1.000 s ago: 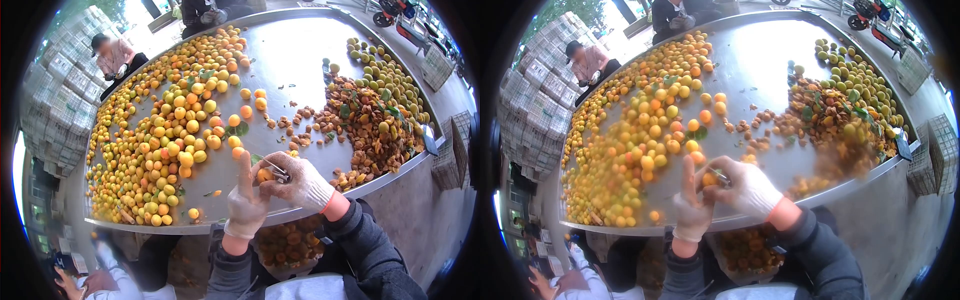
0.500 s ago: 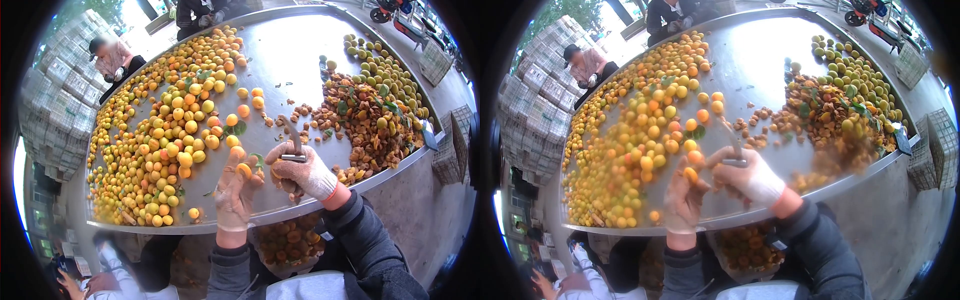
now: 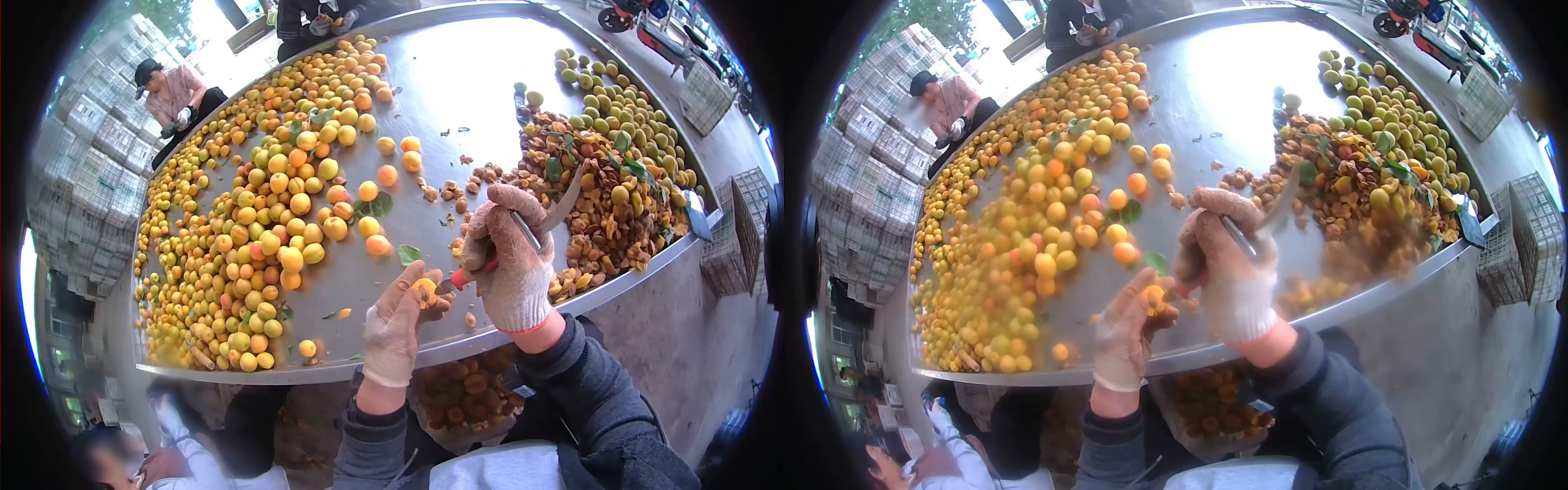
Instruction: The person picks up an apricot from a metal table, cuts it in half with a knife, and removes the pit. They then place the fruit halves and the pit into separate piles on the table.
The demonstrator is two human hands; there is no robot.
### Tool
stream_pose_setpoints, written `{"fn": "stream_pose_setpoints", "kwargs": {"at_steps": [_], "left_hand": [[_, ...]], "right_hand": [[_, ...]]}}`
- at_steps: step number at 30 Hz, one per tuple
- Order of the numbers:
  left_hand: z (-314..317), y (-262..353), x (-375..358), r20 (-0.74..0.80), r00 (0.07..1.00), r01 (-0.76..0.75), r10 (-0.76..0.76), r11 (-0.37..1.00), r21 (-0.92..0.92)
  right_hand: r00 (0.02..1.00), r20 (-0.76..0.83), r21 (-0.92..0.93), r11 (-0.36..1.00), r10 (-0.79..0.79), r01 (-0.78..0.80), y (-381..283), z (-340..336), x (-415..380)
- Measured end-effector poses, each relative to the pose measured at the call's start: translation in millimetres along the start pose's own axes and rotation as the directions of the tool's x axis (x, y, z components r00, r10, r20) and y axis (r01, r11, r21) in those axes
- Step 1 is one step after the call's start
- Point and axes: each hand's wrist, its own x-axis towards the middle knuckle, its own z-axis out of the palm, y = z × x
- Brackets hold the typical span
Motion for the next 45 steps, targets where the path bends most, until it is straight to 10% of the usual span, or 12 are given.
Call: {"fn": "stream_pose_setpoints", "kwargs": {"at_steps": [8, 11, 17, 25, 32, 34, 35, 45], "left_hand": [[17, -18, 1, -0.048, 0.997, -0.051, 0.060, 0.984, 0.169], [27, -26, -2, 0.003, 0.951, -0.248, 0.309, 0.756, 0.606], [20, -23, 7, -0.078, 0.971, -0.198, 0.226, 0.943, 0.269], [6, -18, 7, 0.040, 0.995, -0.074, 0.091, 0.946, -0.315], [-2, -9, 15, -0.142, 0.972, -0.209, 0.185, 0.962, -0.175], [1, -6, 13, -0.130, 0.970, -0.236, 0.206, 0.927, -0.291], [2, -6, 12, -0.126, 0.971, -0.230, 0.201, 0.930, -0.287], [3, -21, 14, -0.202, 0.919, -0.311, 0.338, 0.938, 0.155]], "right_hand": [[0.976, 0.168, -0.143, 0.976, -0.137, 0.162, 1, 0, -3], [0.987, 0.151, -0.214, 0.973, -0.052, 0.084, -2, 5, 1], [0.962, -0.199, 0.157, 0.975, 0.185, -0.155, 24, -7, 34], [0.878, -0.182, 0.476, 0.821, 0.443, -0.316, 38, -17, 41], [0.995, 0.034, -0.221, 0.972, 0.093, -0.083, 9, -14, 21], [0.891, 0.454, -0.593, 0.753, 0.020, 0.286, 27, -12, 16], [0.888, 0.392, -0.755, 0.636, 0.240, 0.161, 24, -9, 12], [0.830, 0.517, -0.844, 0.286, 0.210, 0.454, 34, -15, 9]]}}
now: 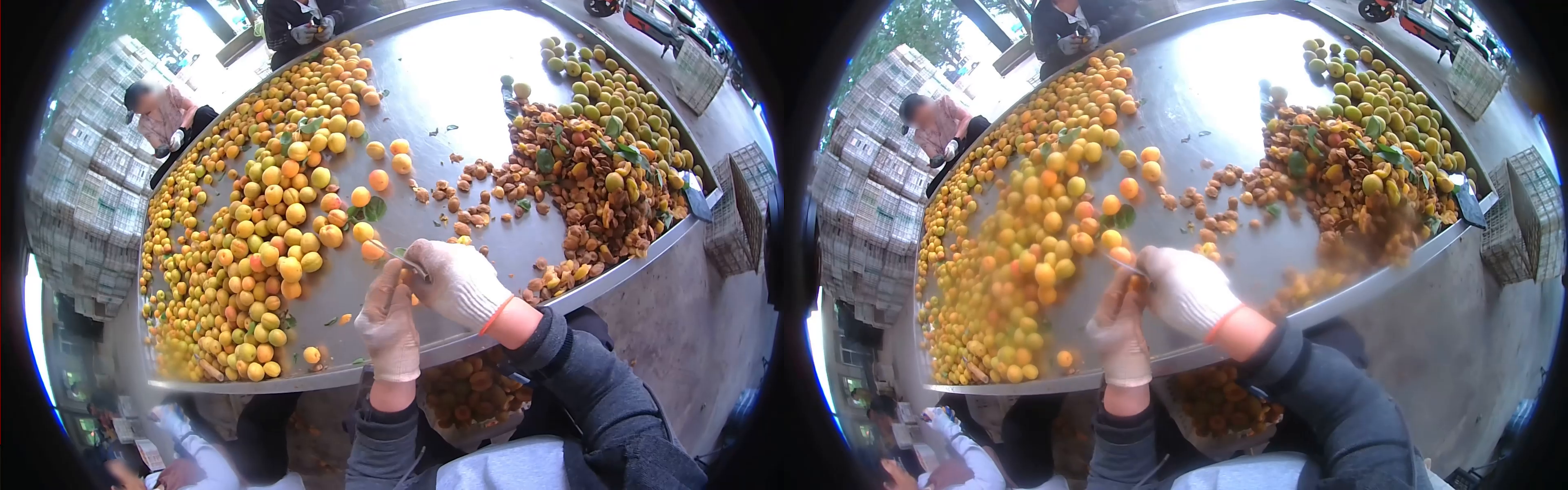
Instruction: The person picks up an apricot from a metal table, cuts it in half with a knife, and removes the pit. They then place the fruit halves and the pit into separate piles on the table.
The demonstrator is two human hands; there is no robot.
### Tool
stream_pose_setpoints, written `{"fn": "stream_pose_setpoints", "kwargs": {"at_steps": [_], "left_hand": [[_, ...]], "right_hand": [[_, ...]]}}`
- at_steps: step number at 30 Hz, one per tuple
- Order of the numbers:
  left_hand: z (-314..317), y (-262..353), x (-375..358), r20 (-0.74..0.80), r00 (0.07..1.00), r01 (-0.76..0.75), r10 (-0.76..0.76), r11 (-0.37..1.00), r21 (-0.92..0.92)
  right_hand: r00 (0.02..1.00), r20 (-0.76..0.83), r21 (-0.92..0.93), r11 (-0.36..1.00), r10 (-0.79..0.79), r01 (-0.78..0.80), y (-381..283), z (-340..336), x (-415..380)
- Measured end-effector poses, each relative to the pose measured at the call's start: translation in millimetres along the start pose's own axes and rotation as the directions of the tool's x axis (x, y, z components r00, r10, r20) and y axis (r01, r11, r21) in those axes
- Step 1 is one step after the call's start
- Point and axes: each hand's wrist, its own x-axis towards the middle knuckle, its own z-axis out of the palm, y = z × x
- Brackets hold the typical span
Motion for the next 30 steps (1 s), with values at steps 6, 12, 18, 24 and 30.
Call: {"fn": "stream_pose_setpoints", "kwargs": {"at_steps": [6, 12, 18, 24, 30], "left_hand": [[-14, 11, 7, 0.081, 0.970, 0.242, -0.230, 0.876, -0.416], [-27, 0, 9, 0.158, 0.949, 0.308, -0.272, 0.904, -0.295], [-45, 27, 18, 0.061, 0.959, 0.282, -0.276, 0.940, -0.191], [-28, -25, 25, 0.131, 0.989, -0.106, -0.074, 0.275, 0.956], [-31, -15, 26, 0.055, 0.989, -0.019, -0.140, 0.251, 0.968]], "right_hand": [[0.989, -0.144, -0.109, 0.993, 0.024, -0.040, 3, -13, 2], [0.964, 0.108, -0.040, 0.968, -0.241, 0.247, 0, -9, -9], [0.991, -0.135, 0.584, 0.808, 0.003, 0.077, 11, -16, 1], [0.961, -0.080, 0.696, 0.705, 0.266, -0.137, 9, -40, -2], [0.972, -0.032, 0.743, 0.656, 0.233, -0.132, 5, -55, -7]]}}
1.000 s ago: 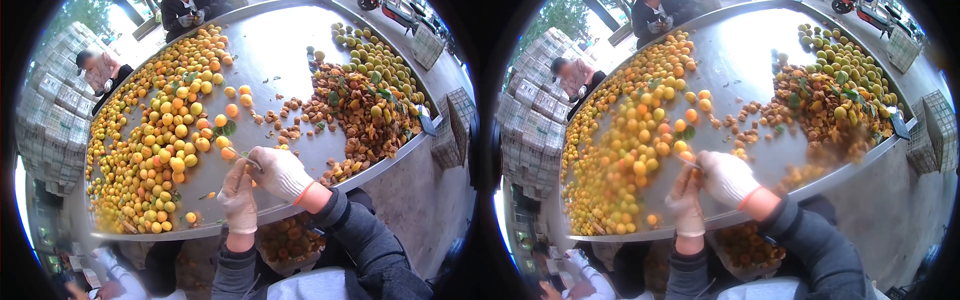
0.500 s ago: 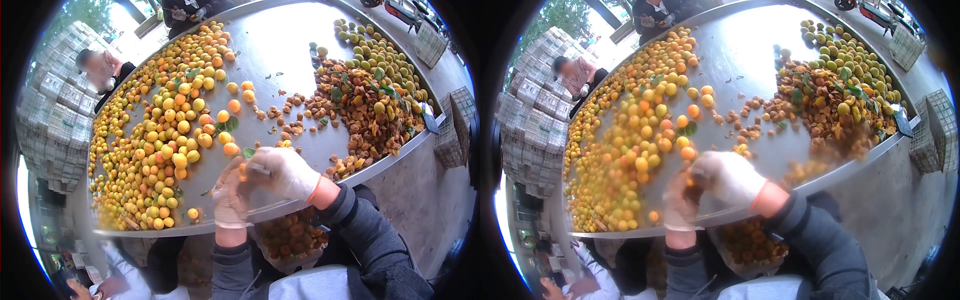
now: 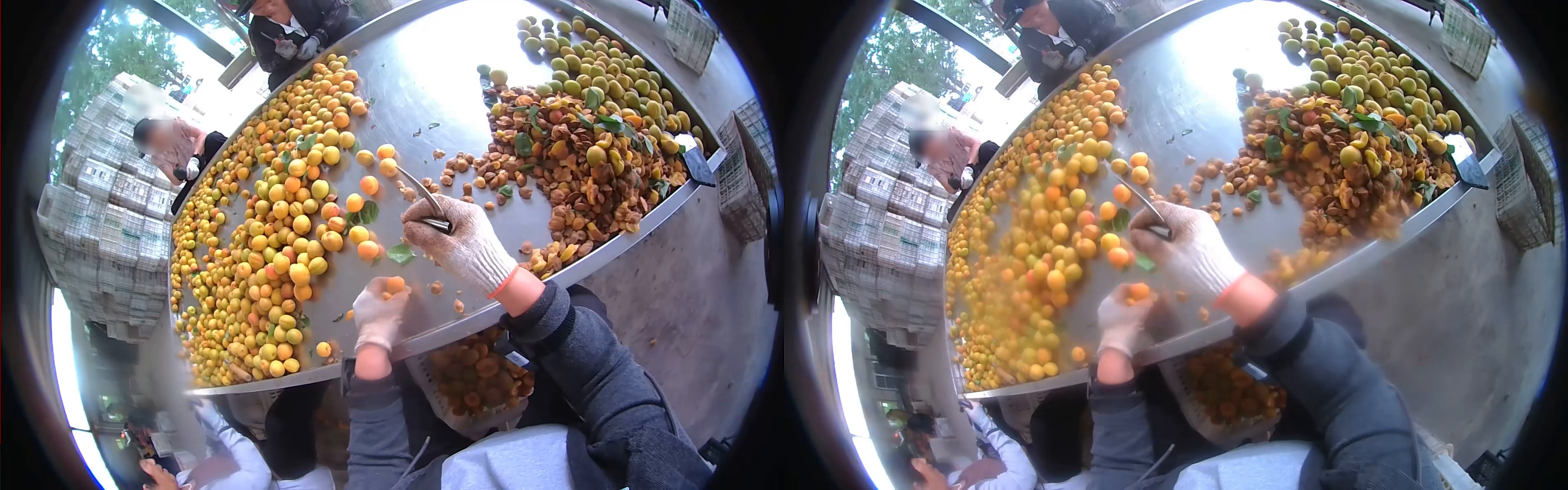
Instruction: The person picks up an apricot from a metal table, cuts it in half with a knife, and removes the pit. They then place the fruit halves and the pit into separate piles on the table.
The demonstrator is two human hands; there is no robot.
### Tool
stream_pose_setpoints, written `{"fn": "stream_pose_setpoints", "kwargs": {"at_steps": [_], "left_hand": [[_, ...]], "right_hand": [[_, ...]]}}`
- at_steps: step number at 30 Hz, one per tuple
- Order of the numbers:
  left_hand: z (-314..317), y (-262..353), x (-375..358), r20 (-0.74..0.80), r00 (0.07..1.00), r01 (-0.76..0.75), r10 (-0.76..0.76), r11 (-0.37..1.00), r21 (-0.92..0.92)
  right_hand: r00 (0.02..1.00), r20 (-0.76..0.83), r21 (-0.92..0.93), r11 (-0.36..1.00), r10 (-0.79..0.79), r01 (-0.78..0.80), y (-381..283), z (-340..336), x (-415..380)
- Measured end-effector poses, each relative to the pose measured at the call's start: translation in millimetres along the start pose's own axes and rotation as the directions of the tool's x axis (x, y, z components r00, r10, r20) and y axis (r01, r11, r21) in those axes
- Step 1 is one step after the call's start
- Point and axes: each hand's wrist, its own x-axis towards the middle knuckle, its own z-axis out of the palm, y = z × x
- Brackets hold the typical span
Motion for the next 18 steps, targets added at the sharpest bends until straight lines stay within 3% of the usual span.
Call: {"fn": "stream_pose_setpoints", "kwargs": {"at_steps": [1, 2, 4, 5, 7, 8, 10, 13, 15, 17, 18], "left_hand": [[-7, 3, -8, 0.057, 0.993, 0.115, -0.105, 0.974, -0.198], [-12, 4, -18, 0.057, 0.992, 0.119, -0.110, 0.975, -0.189], [-24, 7, -42, -0.017, 1.000, 0.014, -0.023, 0.919, -0.395], [-30, 11, -56, -0.021, 0.999, 0.018, -0.028, 0.921, -0.390], [-43, 24, -80, 0.212, 0.977, 0.102, -0.011, 0.900, -0.425], [-49, 35, -86, 0.210, 0.978, 0.104, -0.014, 0.901, -0.422], [-58, 51, -93, 0.138, 0.921, -0.315, 0.364, 0.905, -0.286], [-48, 16, -33, -0.064, 0.991, -0.123, 0.116, 0.985, -0.120], [-41, 4, 15, -0.068, 0.986, 0.125, -0.150, 0.953, -0.277], [-39, 7, 55, 0.008, 0.979, 0.202, -0.202, 0.979, -0.017], [-28, -1, 69, 0.011, 0.979, 0.202, -0.202, 0.979, -0.022]], "right_hand": [[1.000, 0.000, 0.008, 1.000, 0.000, 0.000, 0, -3, 0], [0.999, -0.021, 0.024, 0.999, -0.034, 0.034, 0, -5, 1], [0.997, -0.035, 0.048, 0.997, -0.062, 0.063, 3, -7, 1], [0.993, -0.052, 0.024, 0.993, -0.110, 0.111, 5, -8, 3], [0.988, -0.064, 0.021, 0.989, -0.143, 0.145, 3, -10, 2], [0.988, -0.062, 0.025, 0.989, -0.143, 0.145, 0, -11, 1], [0.985, -0.064, 0.002, 0.987, -0.159, 0.159, -3, -14, -2], [0.985, -0.075, 0.065, 0.985, -0.153, 0.158, -5, -15, -4], [0.986, -0.074, 0.026, 0.988, -0.151, 0.153, -7, -17, -6], [0.986, -0.075, -0.017, 0.989, -0.148, 0.147, -6, -16, -5], [0.991, -0.057, -0.004, 0.992, -0.125, 0.125, -4, -15, -4]]}}
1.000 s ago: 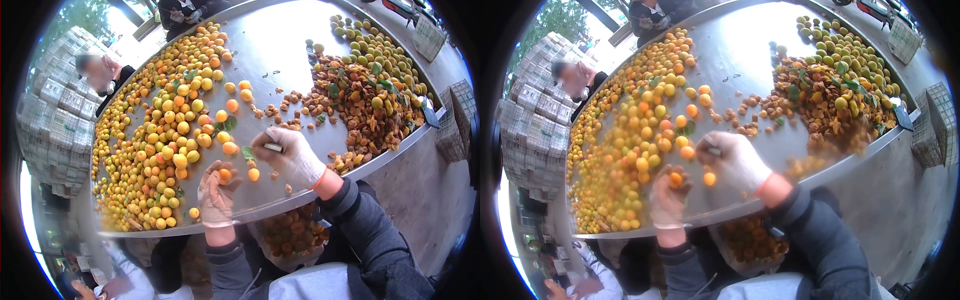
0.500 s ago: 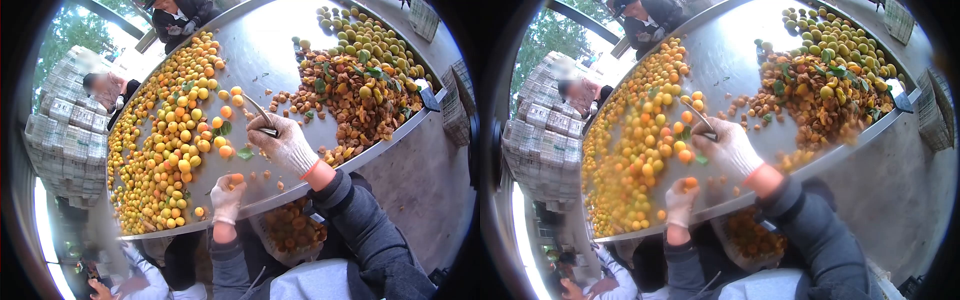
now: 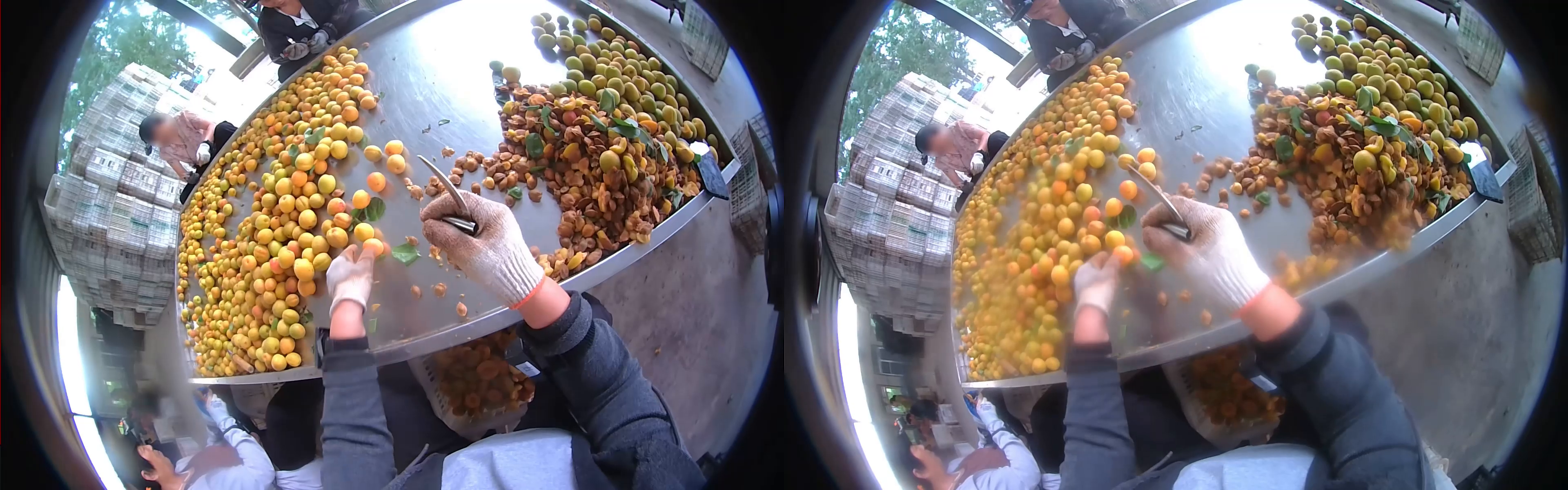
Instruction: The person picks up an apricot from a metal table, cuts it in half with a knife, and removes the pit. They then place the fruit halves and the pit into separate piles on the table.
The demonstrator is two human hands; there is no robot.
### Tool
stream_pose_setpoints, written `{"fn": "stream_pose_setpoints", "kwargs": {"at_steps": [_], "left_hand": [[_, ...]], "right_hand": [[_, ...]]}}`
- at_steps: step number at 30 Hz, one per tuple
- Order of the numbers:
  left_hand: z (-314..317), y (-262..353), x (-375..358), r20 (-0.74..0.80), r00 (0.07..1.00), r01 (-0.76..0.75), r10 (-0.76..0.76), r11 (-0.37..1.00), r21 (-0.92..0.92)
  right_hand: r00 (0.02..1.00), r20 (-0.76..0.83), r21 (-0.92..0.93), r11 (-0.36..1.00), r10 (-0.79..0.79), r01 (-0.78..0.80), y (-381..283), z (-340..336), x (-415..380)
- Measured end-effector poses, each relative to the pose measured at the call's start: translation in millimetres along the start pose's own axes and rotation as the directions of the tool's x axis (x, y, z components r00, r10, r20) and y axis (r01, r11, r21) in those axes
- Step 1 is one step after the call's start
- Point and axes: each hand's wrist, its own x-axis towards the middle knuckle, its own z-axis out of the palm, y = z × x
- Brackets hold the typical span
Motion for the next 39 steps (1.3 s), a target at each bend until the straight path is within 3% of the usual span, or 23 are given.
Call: {"fn": "stream_pose_setpoints", "kwargs": {"at_steps": [2, 4, 6, 7, 8, 9, 10, 12, 14, 15, 16, 18, 20, 24, 26, 28, 29, 30, 31, 32, 34, 36, 39], "left_hand": [[15, 11, 10, -0.164, 0.982, -0.066, 0.092, 0.985, 0.161], [18, 9, 14, -0.102, 0.993, -0.043, 0.055, 0.992, 0.117], [22, -5, 18, -0.002, 0.995, -0.102, 0.104, 0.963, -0.249], [19, -9, 12, -0.005, 0.995, -0.100, 0.102, 0.962, -0.253], [13, -12, 1, 0.095, 0.985, -0.061, 0.141, 0.814, -0.578], [5, -14, -11, 0.171, 0.962, 0.022, 0.211, 0.567, -0.823], [-3, -13, -26, 0.163, 0.965, 0.019, 0.206, 0.564, -0.825], [-12, -3, -60, 0.070, 0.919, -0.008, 0.388, 0.196, -0.981], [-13, 2, -78, 0.009, 0.901, -0.047, 0.433, 0.120, -0.992], [-11, 4, -83, 0.043, 0.902, 0.008, 0.429, 0.082, -0.997], [-8, 4, -86, 0.079, 0.900, 0.066, 0.429, 0.044, -0.997], [5, -3, -83, 0.125, 0.895, 0.121, 0.428, 0.035, -0.992], [9, -3, -86, 0.175, 0.916, 0.132, 0.361, 0.141, -0.981], [6, -8, -82, 0.195, 0.892, 0.115, 0.407, 0.212, -0.970], [1, -1, -88, 0.127, 0.895, 0.000, 0.428, 0.283, -0.959], [-5, -3, -90, 0.150, 0.892, 0.062, 0.427, 0.213, -0.975], [-8, -5, -90, 0.173, 0.886, 0.120, 0.431, 0.146, -0.982], [-10, -7, -88, 0.166, 0.889, 0.117, 0.426, 0.140, -0.983], [-12, -10, -86, 0.159, 0.875, 0.162, 0.458, 0.032, -0.986], [-13, -13, -85, 0.146, 0.860, 0.208, 0.489, -0.075, -0.975], [-10, -20, -80, 0.117, 0.880, 0.184, 0.460, -0.103, -0.977], [-6, -21, -77, 0.088, 0.897, 0.159, 0.434, -0.129, -0.979], [-1, -19, -75, 0.047, 0.903, 0.140, 0.427, -0.188, -0.972]], "right_hand": [[1.000, 0.019, 0.005, 1.000, 0.023, -0.024, 1, 2, 1], [0.997, 0.043, -0.041, 0.997, 0.066, -0.064, 0, 4, 2], [0.998, 0.041, -0.068, 0.996, 0.054, -0.052, 7, 6, 4], [0.997, 0.055, -0.108, 0.993, 0.050, -0.043, 8, 8, 4], [0.996, 0.071, -0.145, 0.989, 0.044, -0.034, 9, 10, 4], [0.996, 0.079, -0.145, 0.989, 0.043, -0.031, 9, 12, 3], [0.992, 0.102, -0.147, 0.987, 0.074, -0.058, 9, 15, 1], [0.985, 0.137, -0.152, 0.985, 0.103, -0.082, 8, 21, -2], [0.918, 0.252, -0.251, 0.937, 0.307, -0.244, 7, 26, -6], [0.953, 0.263, -0.272, 0.959, 0.149, -0.075, 28, 30, -10], [0.953, 0.266, -0.277, 0.958, 0.148, -0.072, 33, 35, -14], [0.974, 0.226, -0.527, 0.837, -0.032, 0.149, 36, 42, -17], [0.979, 0.205, -0.575, 0.810, 0.008, 0.114, 36, 42, -13], [0.961, 0.197, -0.354, 0.928, 0.193, -0.113, 27, 40, -6], [0.938, 0.216, -0.275, 0.939, 0.271, -0.208, 14, 43, -5], [0.869, 0.228, -0.180, 0.896, 0.439, -0.405, 6, 45, -4], [0.867, 0.234, -0.185, 0.895, 0.440, -0.405, 9, 47, -4], [0.918, 0.214, -0.211, 0.933, 0.335, -0.291, 16, 48, -4], [0.954, 0.200, -0.236, 0.956, 0.222, -0.173, 23, 49, -5], [0.952, 0.210, -0.240, 0.956, 0.223, -0.171, 28, 51, -6], [0.965, 0.239, -0.396, 0.918, 0.104, -0.001, 38, 54, -11], [0.956, 0.285, -0.390, 0.919, 0.064, 0.054, 45, 58, -17], [0.930, 0.369, -0.528, 0.821, -0.010, 0.218, 38, 66, -22]]}}
